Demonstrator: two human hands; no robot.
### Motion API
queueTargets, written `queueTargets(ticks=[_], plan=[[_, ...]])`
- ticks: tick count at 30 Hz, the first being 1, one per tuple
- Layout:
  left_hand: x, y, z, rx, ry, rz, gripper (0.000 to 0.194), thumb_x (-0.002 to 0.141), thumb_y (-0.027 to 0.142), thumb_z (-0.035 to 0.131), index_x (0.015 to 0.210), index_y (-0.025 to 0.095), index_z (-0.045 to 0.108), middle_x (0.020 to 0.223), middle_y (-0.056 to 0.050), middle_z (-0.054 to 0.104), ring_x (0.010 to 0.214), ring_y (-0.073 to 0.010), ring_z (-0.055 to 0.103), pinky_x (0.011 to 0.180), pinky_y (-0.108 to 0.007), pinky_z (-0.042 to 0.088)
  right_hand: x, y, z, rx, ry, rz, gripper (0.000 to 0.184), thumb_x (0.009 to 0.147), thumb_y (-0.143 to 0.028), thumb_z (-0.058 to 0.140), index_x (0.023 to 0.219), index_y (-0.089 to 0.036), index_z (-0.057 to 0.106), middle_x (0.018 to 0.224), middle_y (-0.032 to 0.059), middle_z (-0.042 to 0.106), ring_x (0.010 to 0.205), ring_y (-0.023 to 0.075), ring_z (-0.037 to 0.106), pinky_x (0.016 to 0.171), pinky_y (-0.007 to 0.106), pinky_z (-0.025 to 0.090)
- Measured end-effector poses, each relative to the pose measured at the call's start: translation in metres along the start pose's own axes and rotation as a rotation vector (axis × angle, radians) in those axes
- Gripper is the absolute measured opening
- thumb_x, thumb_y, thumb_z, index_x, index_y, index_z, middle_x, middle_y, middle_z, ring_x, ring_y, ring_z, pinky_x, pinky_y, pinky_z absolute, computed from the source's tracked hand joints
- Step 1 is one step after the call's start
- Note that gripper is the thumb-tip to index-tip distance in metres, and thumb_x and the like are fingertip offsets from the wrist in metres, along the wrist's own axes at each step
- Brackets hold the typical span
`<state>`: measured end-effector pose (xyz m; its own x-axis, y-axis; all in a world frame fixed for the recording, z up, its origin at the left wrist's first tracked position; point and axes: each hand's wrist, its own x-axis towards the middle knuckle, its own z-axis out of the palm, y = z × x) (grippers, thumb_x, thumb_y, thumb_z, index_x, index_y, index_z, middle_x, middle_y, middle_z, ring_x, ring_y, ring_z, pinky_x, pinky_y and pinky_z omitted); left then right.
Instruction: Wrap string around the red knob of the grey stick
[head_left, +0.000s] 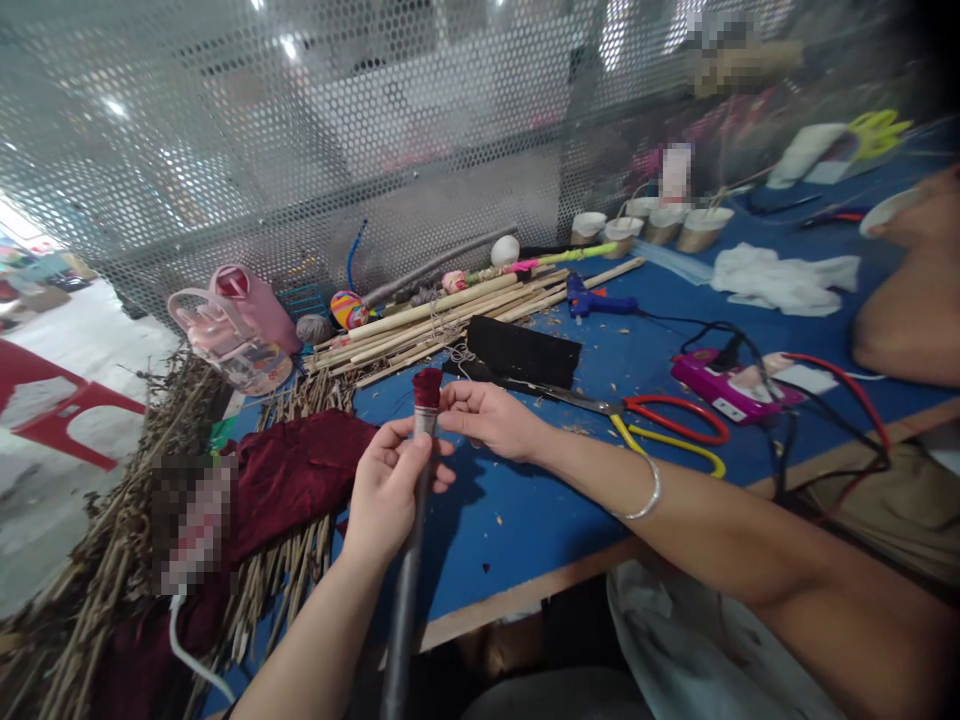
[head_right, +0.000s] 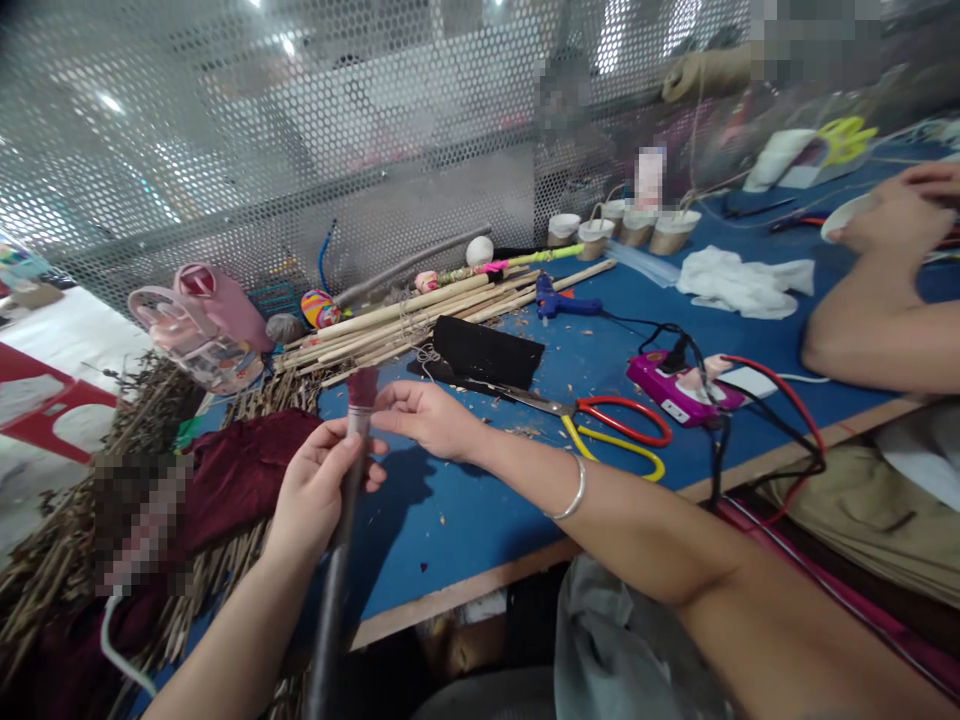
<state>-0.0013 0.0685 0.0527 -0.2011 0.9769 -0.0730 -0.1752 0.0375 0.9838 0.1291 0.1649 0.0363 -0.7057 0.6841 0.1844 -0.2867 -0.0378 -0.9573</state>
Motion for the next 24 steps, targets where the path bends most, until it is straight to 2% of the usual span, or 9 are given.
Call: queueTargets(ticks=[2,6,11,17,24], plan=[[0.0022,0.0016,-0.0024,-0.02,-0.034,-0.034,0.034,0.077,0.041,0.065,0.094,0.014,0.053,0.073,-0.003,0.069,0.051,-0.0099,0.062,0.048,-0.02,0.05,-0.0009,-0.0009,-0.0017,-0.018,-0.009,-0.012,0.028,0.075,-0.038,0.069,0.076,-0.014,0.054,0.052,-0.0084,0.045,0.044,0.0042,0.034,0.044,0.019,0.025],[0.004,0.0012,-0.0042,-0.024,-0.092,-0.038,0.03,0.08,0.041,0.061,0.092,0.015,0.053,0.069,-0.001,0.066,0.045,-0.0093,0.058,0.042,-0.019,0.046,-0.0027,-0.0029,-0.0029,-0.007,-0.014,-0.01,0.028,0.075,-0.037,0.069,0.072,-0.014,0.054,0.049,-0.0088,0.042,0.041,0.0035,0.03,0.041,0.019,0.022],[0.0033,0.0002,-0.0022,-0.005,-0.085,-0.015,0.031,0.079,0.043,0.061,0.089,0.015,0.052,0.067,0.0,0.064,0.039,-0.0071,0.052,0.035,-0.017,0.039,-0.003,-0.0019,-0.0034,0.108,0.009,0.057,0.026,0.072,-0.036,0.071,0.075,-0.014,0.056,0.046,-0.0093,0.041,0.037,0.0029,0.026,0.036,0.018,0.018],[0.0026,-0.0004,0.0004,-0.008,-0.053,-0.012,0.031,0.079,0.042,0.062,0.091,0.016,0.05,0.067,0.001,0.063,0.039,-0.0064,0.051,0.035,-0.016,0.037,-0.0025,-0.0015,-0.0019,0.262,0.048,0.112,0.027,0.067,-0.034,0.073,0.074,-0.015,0.055,0.042,-0.0107,0.037,0.036,0.0027,0.022,0.034,0.017,0.013],[0.0032,-0.0001,0.0009,-0.006,-0.026,0.0,0.031,0.079,0.04,0.062,0.094,0.015,0.049,0.067,0.001,0.063,0.038,-0.0064,0.05,0.034,-0.017,0.037,-0.0015,0.0022,-0.003,0.136,0.051,0.103,0.025,0.069,-0.034,0.071,0.073,-0.015,0.055,0.041,-0.0103,0.039,0.034,0.003,0.024,0.033,0.017,0.015]])
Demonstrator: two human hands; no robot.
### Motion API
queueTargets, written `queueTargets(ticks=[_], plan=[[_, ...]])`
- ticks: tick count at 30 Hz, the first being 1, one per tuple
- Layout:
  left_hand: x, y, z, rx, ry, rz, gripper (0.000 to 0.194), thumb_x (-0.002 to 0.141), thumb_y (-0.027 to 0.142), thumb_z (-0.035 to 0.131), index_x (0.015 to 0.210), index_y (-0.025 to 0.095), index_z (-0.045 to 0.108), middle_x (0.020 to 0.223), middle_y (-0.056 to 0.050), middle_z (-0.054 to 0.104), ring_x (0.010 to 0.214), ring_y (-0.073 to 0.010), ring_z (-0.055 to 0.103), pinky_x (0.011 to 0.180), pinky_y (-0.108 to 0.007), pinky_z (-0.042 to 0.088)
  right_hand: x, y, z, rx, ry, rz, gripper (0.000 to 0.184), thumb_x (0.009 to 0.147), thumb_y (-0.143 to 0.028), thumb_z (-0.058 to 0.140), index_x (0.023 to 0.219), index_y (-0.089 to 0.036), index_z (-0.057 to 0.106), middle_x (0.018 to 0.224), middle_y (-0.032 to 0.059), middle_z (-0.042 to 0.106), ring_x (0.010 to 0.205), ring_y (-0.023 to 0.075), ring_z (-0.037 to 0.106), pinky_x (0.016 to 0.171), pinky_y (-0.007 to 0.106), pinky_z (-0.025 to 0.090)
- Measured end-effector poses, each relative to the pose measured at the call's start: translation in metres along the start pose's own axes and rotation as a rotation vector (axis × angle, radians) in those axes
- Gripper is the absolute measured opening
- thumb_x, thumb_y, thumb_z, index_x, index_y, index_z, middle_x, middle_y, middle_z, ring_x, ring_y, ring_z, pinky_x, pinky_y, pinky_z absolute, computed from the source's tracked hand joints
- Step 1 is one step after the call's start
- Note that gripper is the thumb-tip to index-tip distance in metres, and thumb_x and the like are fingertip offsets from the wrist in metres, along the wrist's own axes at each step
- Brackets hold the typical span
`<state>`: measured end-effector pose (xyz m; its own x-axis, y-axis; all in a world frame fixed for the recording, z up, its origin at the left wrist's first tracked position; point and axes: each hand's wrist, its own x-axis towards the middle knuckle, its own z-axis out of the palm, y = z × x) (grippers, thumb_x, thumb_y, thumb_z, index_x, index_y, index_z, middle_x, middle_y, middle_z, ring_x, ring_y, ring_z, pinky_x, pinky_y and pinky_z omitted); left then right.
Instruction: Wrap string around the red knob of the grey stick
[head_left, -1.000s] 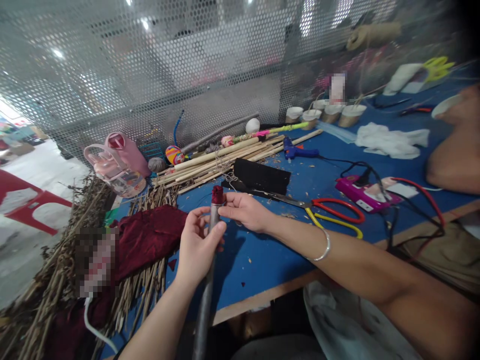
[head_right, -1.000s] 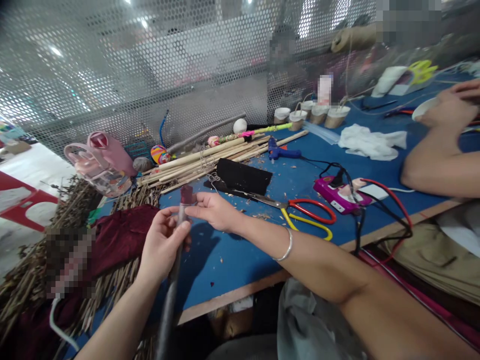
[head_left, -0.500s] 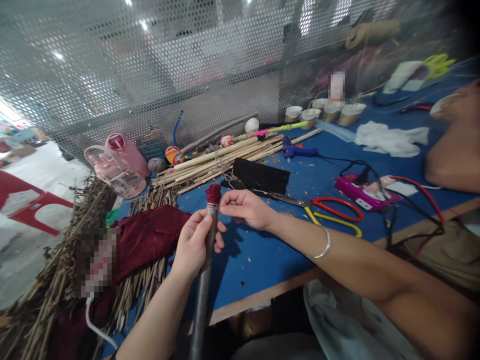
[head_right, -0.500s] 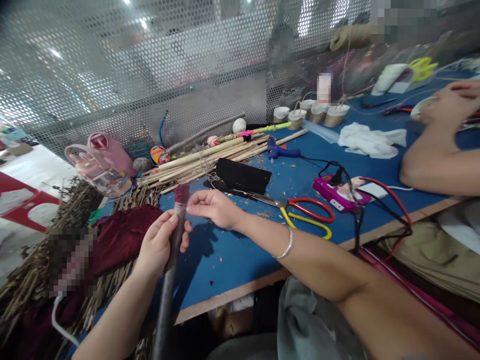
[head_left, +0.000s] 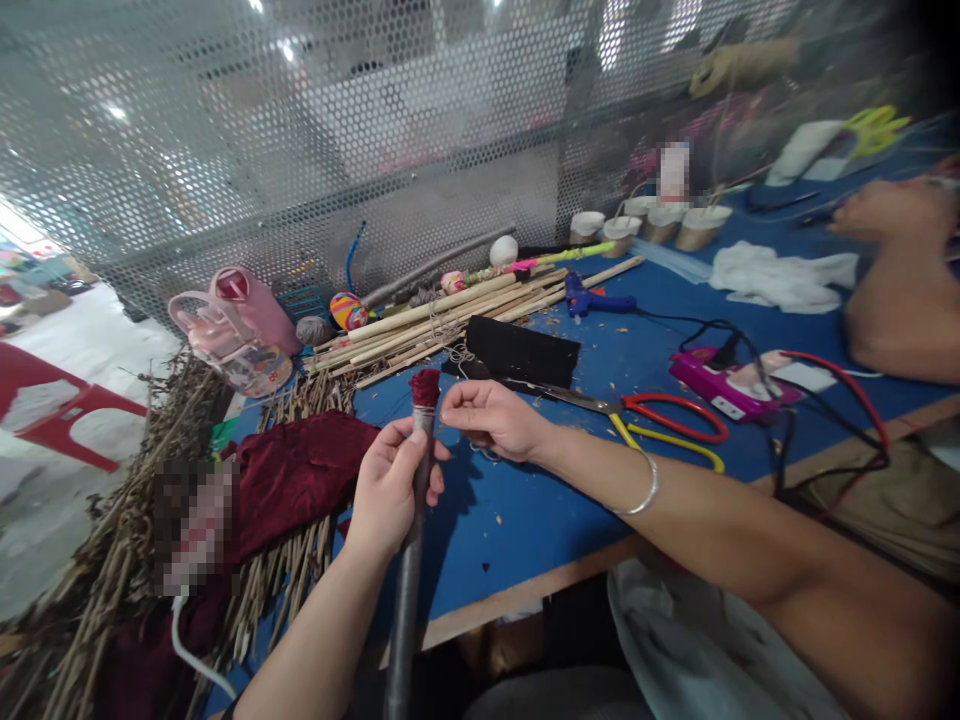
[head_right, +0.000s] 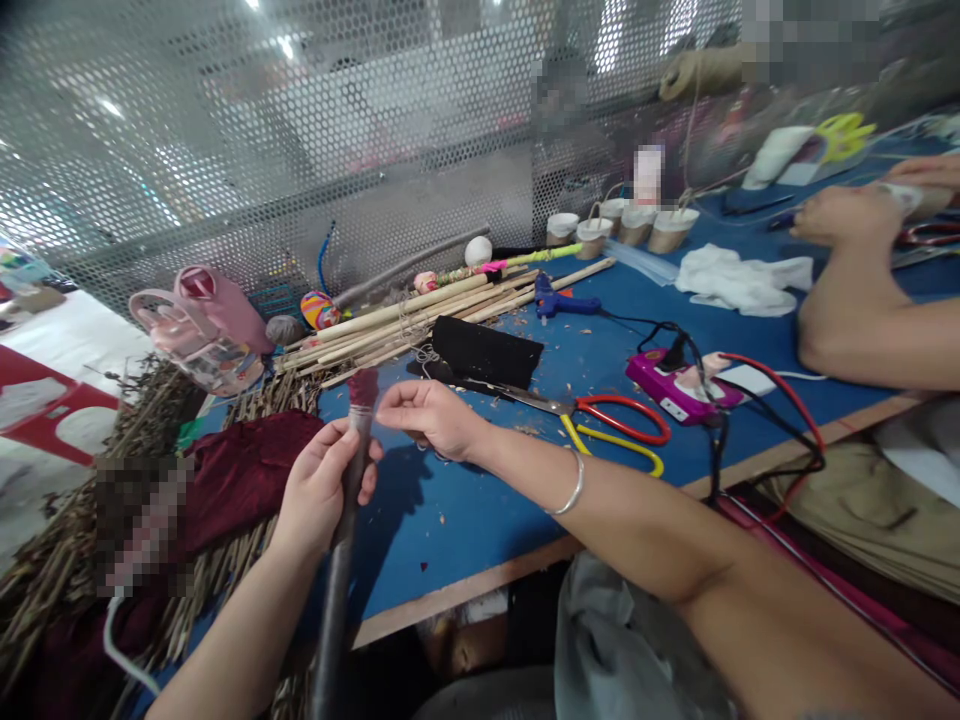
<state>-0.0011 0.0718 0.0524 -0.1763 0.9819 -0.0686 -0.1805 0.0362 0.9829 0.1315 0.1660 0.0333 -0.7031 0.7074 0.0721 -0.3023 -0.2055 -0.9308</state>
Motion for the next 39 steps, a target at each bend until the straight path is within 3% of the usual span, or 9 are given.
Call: queueTargets(ticks=[11,26,36,39], plan=[[0.0,0.0008,0.0012,-0.008,0.042,0.011,0.034,0.076,0.039,0.065,0.094,0.018,0.046,0.065,0.002,0.065,0.038,-0.0075,0.051,0.035,-0.018,0.037,0.0018,0.0032,-0.0008,-0.102,-0.033,0.007,0.028,0.071,-0.038,0.07,0.07,-0.015,0.054,0.044,-0.0099,0.039,0.035,0.0031,0.026,0.034,0.018,0.016],[-0.0011,0.0015,0.0014,0.008,0.051,0.019,0.032,0.077,0.04,0.064,0.091,0.019,0.044,0.064,0.003,0.063,0.037,-0.0069,0.048,0.033,-0.017,0.035,0.0001,0.0037,-0.0013,-0.063,-0.011,-0.025,0.029,0.069,-0.038,0.072,0.07,-0.015,0.055,0.043,-0.01,0.039,0.035,0.003,0.025,0.035,0.018,0.015],[0.0002,-0.002,-0.0003,-0.034,0.01,-0.002,0.03,0.078,0.038,0.063,0.091,0.019,0.044,0.067,0.002,0.066,0.036,-0.0073,0.049,0.034,-0.018,0.036,0.0056,0.0064,-0.0055,-0.127,-0.066,0.003,0.033,0.07,-0.042,0.071,0.071,-0.015,0.053,0.044,-0.0096,0.041,0.036,0.0033,0.027,0.034,0.018,0.017],[0.0015,-0.004,-0.0023,-0.08,-0.033,-0.031,0.028,0.078,0.038,0.062,0.089,0.018,0.045,0.07,0.0,0.067,0.038,-0.0076,0.051,0.034,-0.018,0.037,0.0056,0.0039,-0.0062,-0.099,-0.089,-0.008,0.034,0.07,-0.042,0.072,0.08,-0.015,0.055,0.045,-0.0101,0.042,0.035,0.0034,0.027,0.034,0.018,0.018]])
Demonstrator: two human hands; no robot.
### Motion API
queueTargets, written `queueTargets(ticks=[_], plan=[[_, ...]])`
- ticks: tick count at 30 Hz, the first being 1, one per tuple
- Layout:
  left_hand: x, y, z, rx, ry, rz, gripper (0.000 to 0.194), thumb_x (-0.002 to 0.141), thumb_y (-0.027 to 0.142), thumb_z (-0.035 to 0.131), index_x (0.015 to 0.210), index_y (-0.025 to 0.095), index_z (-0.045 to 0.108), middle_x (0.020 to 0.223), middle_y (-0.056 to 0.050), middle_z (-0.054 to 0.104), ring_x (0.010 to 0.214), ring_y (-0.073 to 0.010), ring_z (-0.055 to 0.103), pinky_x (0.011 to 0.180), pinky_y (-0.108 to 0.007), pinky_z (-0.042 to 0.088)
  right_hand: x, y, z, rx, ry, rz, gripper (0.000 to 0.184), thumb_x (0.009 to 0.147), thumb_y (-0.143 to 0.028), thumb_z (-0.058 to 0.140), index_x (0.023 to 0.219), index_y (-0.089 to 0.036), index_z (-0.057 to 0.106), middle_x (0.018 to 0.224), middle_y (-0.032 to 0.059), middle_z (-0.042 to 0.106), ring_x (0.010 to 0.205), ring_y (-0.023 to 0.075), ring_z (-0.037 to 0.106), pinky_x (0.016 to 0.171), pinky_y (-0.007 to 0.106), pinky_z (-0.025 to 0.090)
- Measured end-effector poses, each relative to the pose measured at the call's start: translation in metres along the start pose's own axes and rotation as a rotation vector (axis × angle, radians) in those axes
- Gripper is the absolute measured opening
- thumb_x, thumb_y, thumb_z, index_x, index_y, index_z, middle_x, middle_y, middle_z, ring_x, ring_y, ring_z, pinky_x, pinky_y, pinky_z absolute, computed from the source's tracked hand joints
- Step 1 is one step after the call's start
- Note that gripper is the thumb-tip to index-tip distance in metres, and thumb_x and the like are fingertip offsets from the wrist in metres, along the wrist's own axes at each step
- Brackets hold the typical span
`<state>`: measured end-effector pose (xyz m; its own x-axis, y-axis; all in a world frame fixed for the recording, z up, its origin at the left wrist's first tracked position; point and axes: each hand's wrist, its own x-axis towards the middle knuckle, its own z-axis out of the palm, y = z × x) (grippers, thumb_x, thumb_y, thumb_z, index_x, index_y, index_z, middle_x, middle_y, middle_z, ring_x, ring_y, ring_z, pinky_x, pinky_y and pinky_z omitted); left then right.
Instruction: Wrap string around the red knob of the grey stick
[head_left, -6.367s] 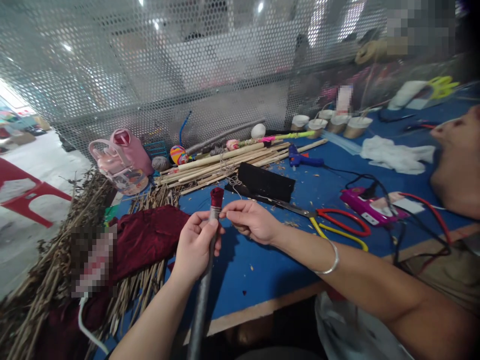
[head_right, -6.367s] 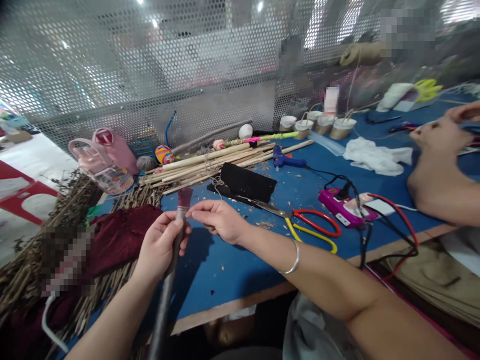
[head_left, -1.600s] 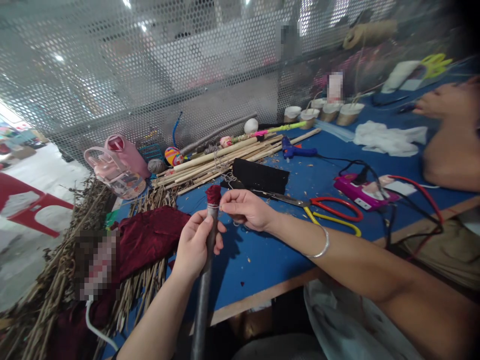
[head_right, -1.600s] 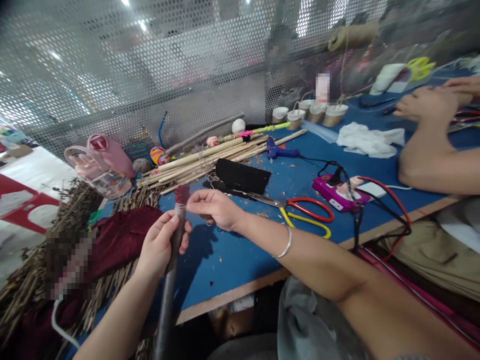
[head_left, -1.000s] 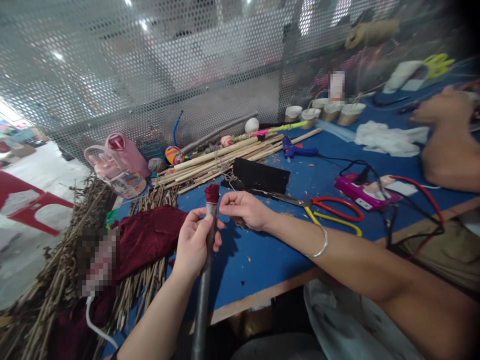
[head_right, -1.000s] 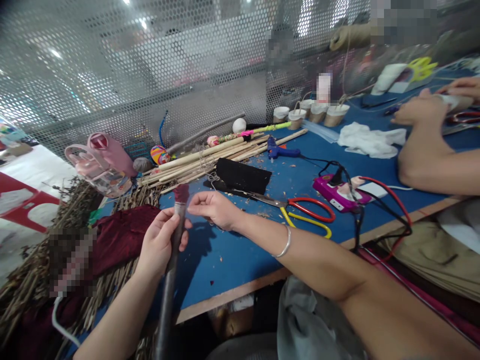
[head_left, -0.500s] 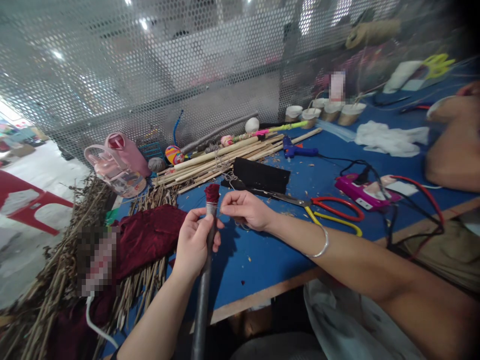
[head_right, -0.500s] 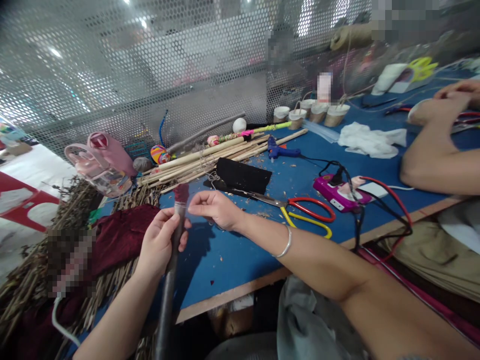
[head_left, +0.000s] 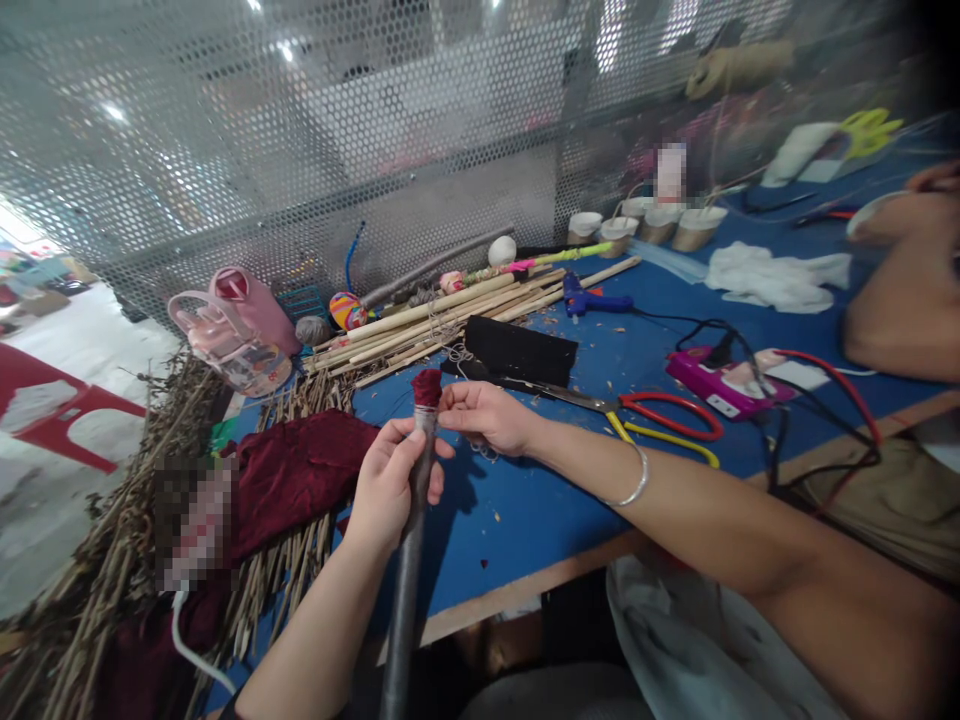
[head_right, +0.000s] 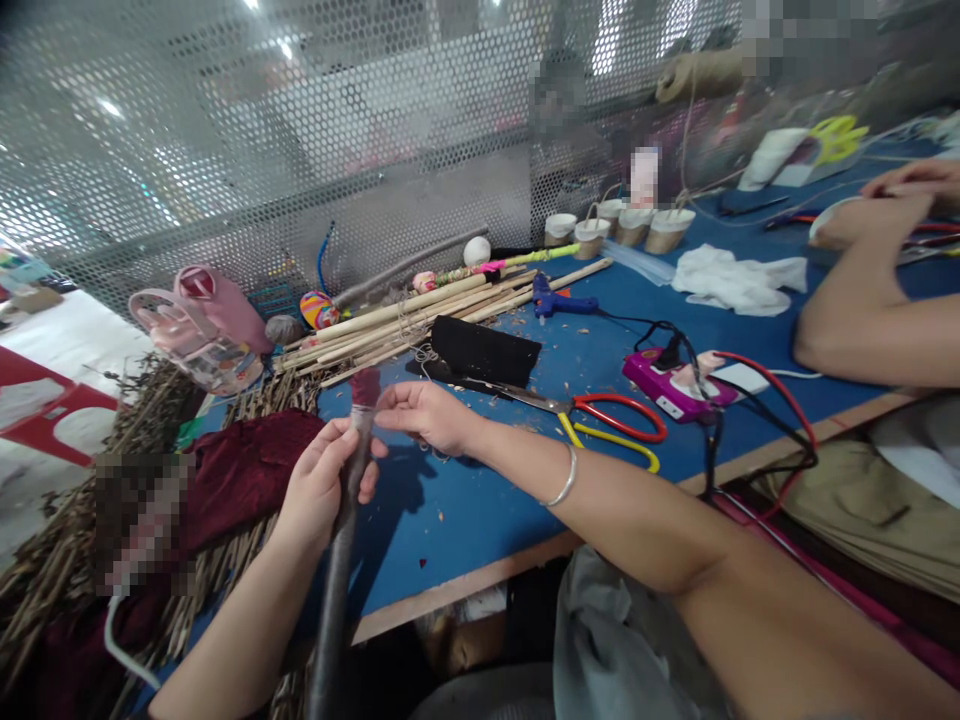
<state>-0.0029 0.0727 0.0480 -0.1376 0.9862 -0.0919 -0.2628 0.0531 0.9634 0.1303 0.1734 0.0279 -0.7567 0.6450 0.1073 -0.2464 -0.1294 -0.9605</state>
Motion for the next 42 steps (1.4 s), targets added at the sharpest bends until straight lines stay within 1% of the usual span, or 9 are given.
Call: queueTargets(ticks=[3,5,13,17,20,27,36,38,42], plan=[[0.001,-0.001,-0.001,-0.058,-0.06,-0.074,0.028,0.079,0.041,0.06,0.085,0.017,0.047,0.07,-0.001,0.067,0.037,-0.0073,0.051,0.034,-0.018,0.036,-0.001,-0.002,-0.002,0.037,-0.062,-0.024,0.043,0.071,-0.04,0.073,0.102,-0.015,0.055,0.045,-0.0118,0.039,0.034,0.0037,0.026,0.034,0.018,0.016],[0.001,-0.002,0.0,-0.09,-0.094,-0.126,0.03,0.079,0.044,0.059,0.084,0.017,0.048,0.07,-0.003,0.068,0.035,-0.0068,0.049,0.032,-0.017,0.034,-0.001,-0.002,-0.004,0.059,-0.114,-0.019,0.047,0.072,-0.04,0.073,0.107,-0.015,0.055,0.046,-0.0117,0.038,0.034,0.0033,0.024,0.034,0.018,0.015],[0.003,-0.003,0.002,0.008,-0.084,-0.127,0.031,0.082,0.046,0.052,0.086,0.016,0.05,0.066,-0.002,0.067,0.035,-0.0089,0.051,0.035,-0.019,0.035,0.0,0.004,-0.009,0.093,-0.164,0.0,0.038,0.072,-0.041,0.073,0.093,-0.014,0.055,0.049,-0.0107,0.038,0.035,0.0023,0.023,0.034,0.019,0.013],[0.001,0.005,-0.004,0.109,-0.174,-0.273,0.036,0.087,0.046,0.039,0.083,0.013,0.053,0.062,-0.004,0.063,0.04,-0.0104,0.051,0.04,-0.022,0.039,0.001,0.007,-0.005,0.039,-0.193,-0.007,0.041,0.072,-0.043,0.073,0.093,-0.013,0.055,0.054,-0.0086,0.043,0.038,0.0021,0.026,0.035,0.018,0.016],[-0.002,0.011,-0.004,0.051,-0.202,-0.285,0.026,0.087,0.04,0.04,0.085,0.016,0.049,0.059,0.0,0.057,0.041,-0.0089,0.047,0.041,-0.021,0.039,0.0,0.007,-0.003,0.016,-0.205,-0.004,0.039,0.073,-0.043,0.072,0.092,-0.013,0.055,0.057,-0.0075,0.046,0.039,0.0022,0.027,0.035,0.018,0.017],[-0.006,0.011,0.009,-0.042,-0.132,-0.284,0.009,0.083,0.03,0.038,0.084,0.021,0.04,0.052,0.007,0.043,0.034,-0.0057,0.029,0.034,-0.016,0.026,-0.002,0.004,0.0,0.021,-0.197,0.008,0.04,0.072,-0.043,0.073,0.092,-0.014,0.055,0.055,-0.009,0.041,0.039,0.0023,0.025,0.034,0.018,0.018],[-0.005,0.007,0.007,-0.053,-0.137,-0.263,0.013,0.08,0.033,0.04,0.086,0.021,0.042,0.052,0.007,0.041,0.034,-0.0054,0.026,0.033,-0.016,0.024,-0.002,0.005,0.001,0.037,-0.191,0.019,0.044,0.069,-0.045,0.074,0.092,-0.014,0.054,0.051,-0.0102,0.039,0.037,0.0028,0.025,0.034,0.018,0.016],[-0.01,0.006,0.007,0.053,-0.061,-0.193,0.019,0.08,0.037,0.044,0.09,0.021,0.045,0.057,0.006,0.046,0.037,-0.0069,0.034,0.035,-0.018,0.03,-0.002,0.006,0.001,0.024,-0.182,0.018,0.043,0.069,-0.045,0.074,0.092,-0.014,0.054,0.05,-0.0103,0.039,0.037,0.0031,0.026,0.035,0.018,0.016],[-0.029,-0.004,0.006,0.573,0.323,0.168,0.043,0.074,0.041,0.064,0.109,0.02,0.051,0.088,-0.004,0.06,0.069,-0.015,0.058,0.053,-0.024,0.045,-0.003,0.006,0.001,0.012,-0.163,0.018,0.042,0.07,-0.043,0.073,0.094,-0.013,0.055,0.049,-0.0106,0.038,0.037,0.0032,0.026,0.035,0.018,0.015]])
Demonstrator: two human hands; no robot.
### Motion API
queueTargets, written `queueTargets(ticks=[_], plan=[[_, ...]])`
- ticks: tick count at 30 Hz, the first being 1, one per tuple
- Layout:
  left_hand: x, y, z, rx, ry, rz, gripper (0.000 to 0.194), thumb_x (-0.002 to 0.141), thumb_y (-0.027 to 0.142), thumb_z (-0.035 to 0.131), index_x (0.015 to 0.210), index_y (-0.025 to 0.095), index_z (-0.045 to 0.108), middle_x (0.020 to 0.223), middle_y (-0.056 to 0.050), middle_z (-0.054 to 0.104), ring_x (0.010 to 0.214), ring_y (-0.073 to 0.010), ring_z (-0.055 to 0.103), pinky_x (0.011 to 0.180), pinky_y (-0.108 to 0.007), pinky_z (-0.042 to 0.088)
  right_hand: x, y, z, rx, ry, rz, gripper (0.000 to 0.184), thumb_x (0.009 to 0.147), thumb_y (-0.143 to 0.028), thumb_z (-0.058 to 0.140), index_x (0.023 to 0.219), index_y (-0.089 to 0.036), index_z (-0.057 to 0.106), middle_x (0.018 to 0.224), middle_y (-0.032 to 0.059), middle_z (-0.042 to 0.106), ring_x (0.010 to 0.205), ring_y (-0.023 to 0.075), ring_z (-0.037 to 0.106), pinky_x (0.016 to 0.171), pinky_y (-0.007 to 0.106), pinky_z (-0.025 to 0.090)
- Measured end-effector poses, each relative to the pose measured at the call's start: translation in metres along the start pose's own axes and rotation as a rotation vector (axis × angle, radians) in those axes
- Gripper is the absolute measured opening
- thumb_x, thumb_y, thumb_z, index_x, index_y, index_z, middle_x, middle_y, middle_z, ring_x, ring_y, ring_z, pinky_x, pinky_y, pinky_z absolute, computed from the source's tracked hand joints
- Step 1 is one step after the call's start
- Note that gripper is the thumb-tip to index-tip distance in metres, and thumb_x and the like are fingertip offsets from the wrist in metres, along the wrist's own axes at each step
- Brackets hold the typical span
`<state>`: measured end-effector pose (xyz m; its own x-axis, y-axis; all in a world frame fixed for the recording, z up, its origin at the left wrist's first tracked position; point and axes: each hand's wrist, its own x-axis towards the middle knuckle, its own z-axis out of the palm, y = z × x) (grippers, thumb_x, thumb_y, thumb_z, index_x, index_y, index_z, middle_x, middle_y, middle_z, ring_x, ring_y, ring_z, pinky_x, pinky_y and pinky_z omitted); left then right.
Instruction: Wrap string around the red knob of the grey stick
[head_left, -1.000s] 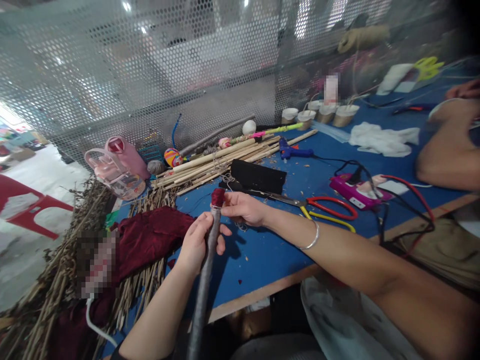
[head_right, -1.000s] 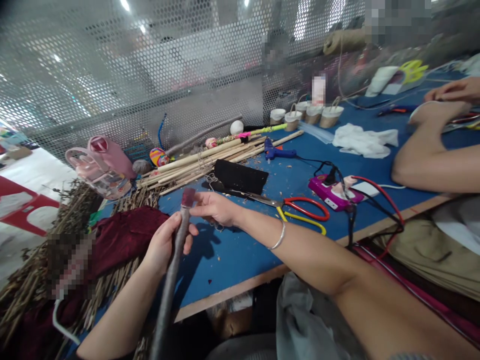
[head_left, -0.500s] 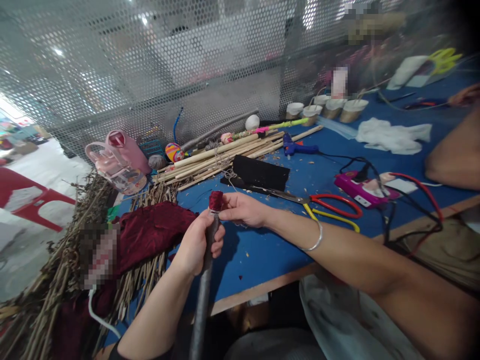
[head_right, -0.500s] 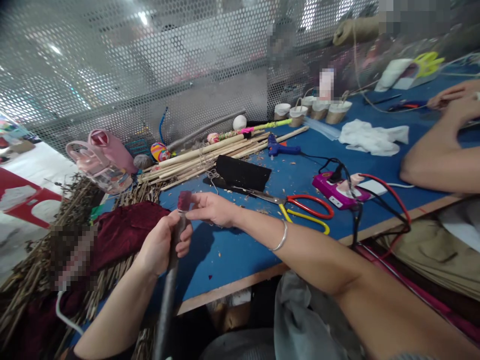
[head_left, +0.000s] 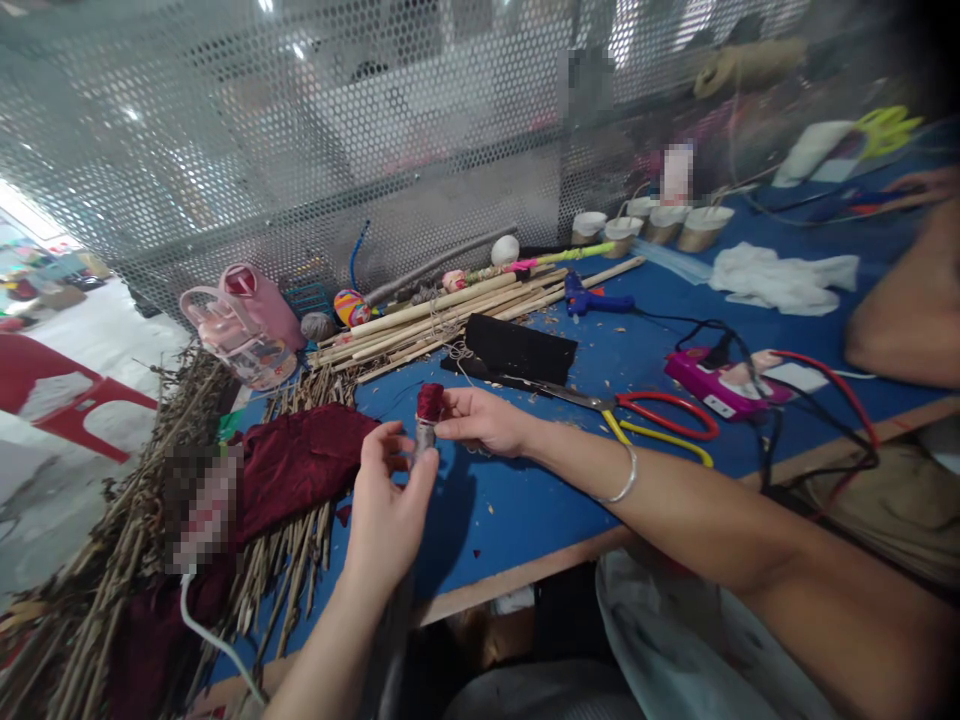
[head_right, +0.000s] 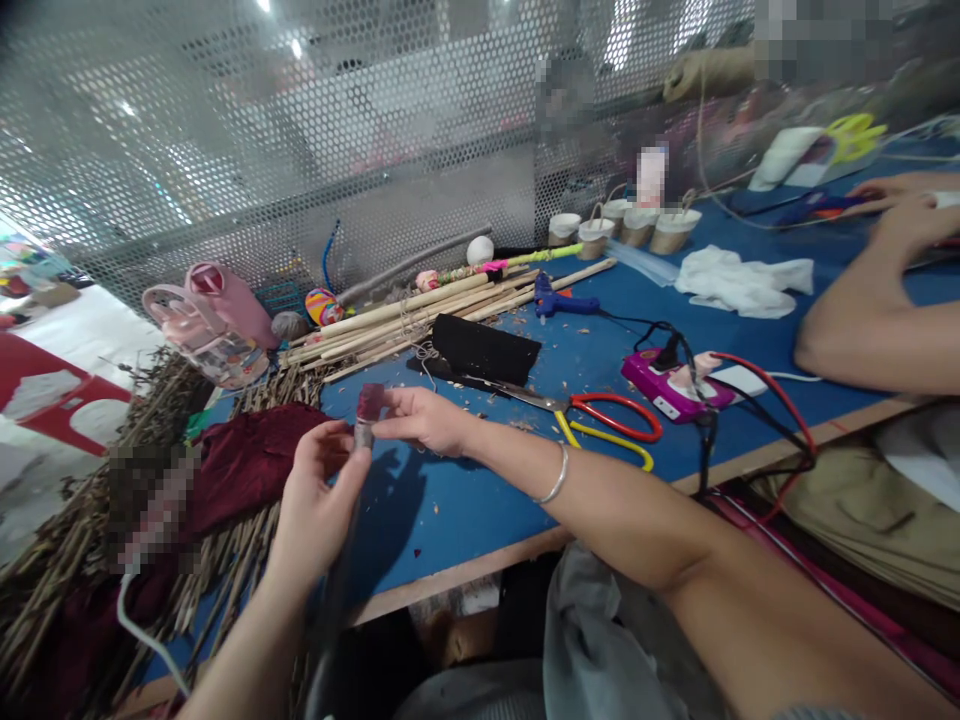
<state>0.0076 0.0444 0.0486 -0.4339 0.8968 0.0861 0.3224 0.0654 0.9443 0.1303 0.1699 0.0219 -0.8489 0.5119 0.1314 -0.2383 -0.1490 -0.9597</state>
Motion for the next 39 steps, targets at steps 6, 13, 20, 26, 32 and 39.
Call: queueTargets(ticks=[6,13,20,26,32,39], plan=[[-0.019,-0.011,0.0,0.234,0.099,0.107,0.033,0.076,0.04,0.066,0.102,0.02,0.062,0.091,-0.005,0.069,0.075,-0.0172,0.063,0.071,-0.029,0.048,-0.003,-0.006,0.004,-0.045,0.036,0.017,0.034,0.071,-0.036,0.071,0.092,-0.013,0.058,0.043,-0.0117,0.036,0.034,0.0039,0.025,0.034,0.019,0.015],[-0.004,-0.002,-0.006,-0.365,-0.304,-0.224,0.037,0.079,0.041,0.063,0.104,0.014,0.058,0.084,-0.004,0.067,0.059,-0.0088,0.058,0.06,-0.023,0.049,-0.004,-0.009,0.009,0.038,0.025,-0.042,0.035,0.07,-0.04,0.072,0.085,-0.012,0.057,0.057,-0.0075,0.051,0.039,0.0021,0.029,0.039,0.02,0.019],[-0.002,0.002,0.005,-0.128,0.043,0.026,0.045,0.066,0.029,0.077,0.104,0.016,0.057,0.08,0.0,0.062,0.072,-0.0109,0.058,0.067,-0.021,0.047,0.0,-0.006,0.011,0.05,0.062,-0.1,0.033,0.068,-0.037,0.076,0.079,-0.013,0.055,0.067,-0.0043,0.055,0.057,0.0053,0.045,0.052,0.018,0.033],[0.002,0.003,0.0,-0.369,-0.083,-0.141,0.043,0.072,0.038,0.07,0.104,0.015,0.053,0.075,-0.002,0.068,0.058,-0.0123,0.063,0.058,-0.025,0.051,-0.001,-0.008,0.009,0.069,0.001,-0.105,0.036,0.069,-0.037,0.075,0.088,-0.012,0.057,0.071,-0.0028,0.057,0.059,0.0063,0.048,0.054,0.019,0.036],[0.003,0.003,0.004,-0.49,-0.155,-0.163,0.042,0.075,0.037,0.067,0.107,0.016,0.049,0.072,0.0,0.066,0.05,-0.0079,0.057,0.046,-0.019,0.047,0.0,-0.001,0.01,0.126,-0.01,-0.118,0.034,0.072,-0.034,0.073,0.093,-0.013,0.056,0.076,-0.001,0.061,0.061,0.0076,0.053,0.059,0.022,0.041],[0.001,0.004,0.008,-0.413,-0.126,-0.138,0.04,0.072,0.037,0.072,0.099,0.013,0.054,0.074,-0.001,0.067,0.048,-0.0076,0.056,0.044,-0.019,0.046,-0.002,-0.009,0.005,0.064,-0.049,-0.079,0.036,0.074,-0.034,0.072,0.098,-0.012,0.056,0.065,-0.0051,0.056,0.046,0.0035,0.038,0.044,0.018,0.025]])
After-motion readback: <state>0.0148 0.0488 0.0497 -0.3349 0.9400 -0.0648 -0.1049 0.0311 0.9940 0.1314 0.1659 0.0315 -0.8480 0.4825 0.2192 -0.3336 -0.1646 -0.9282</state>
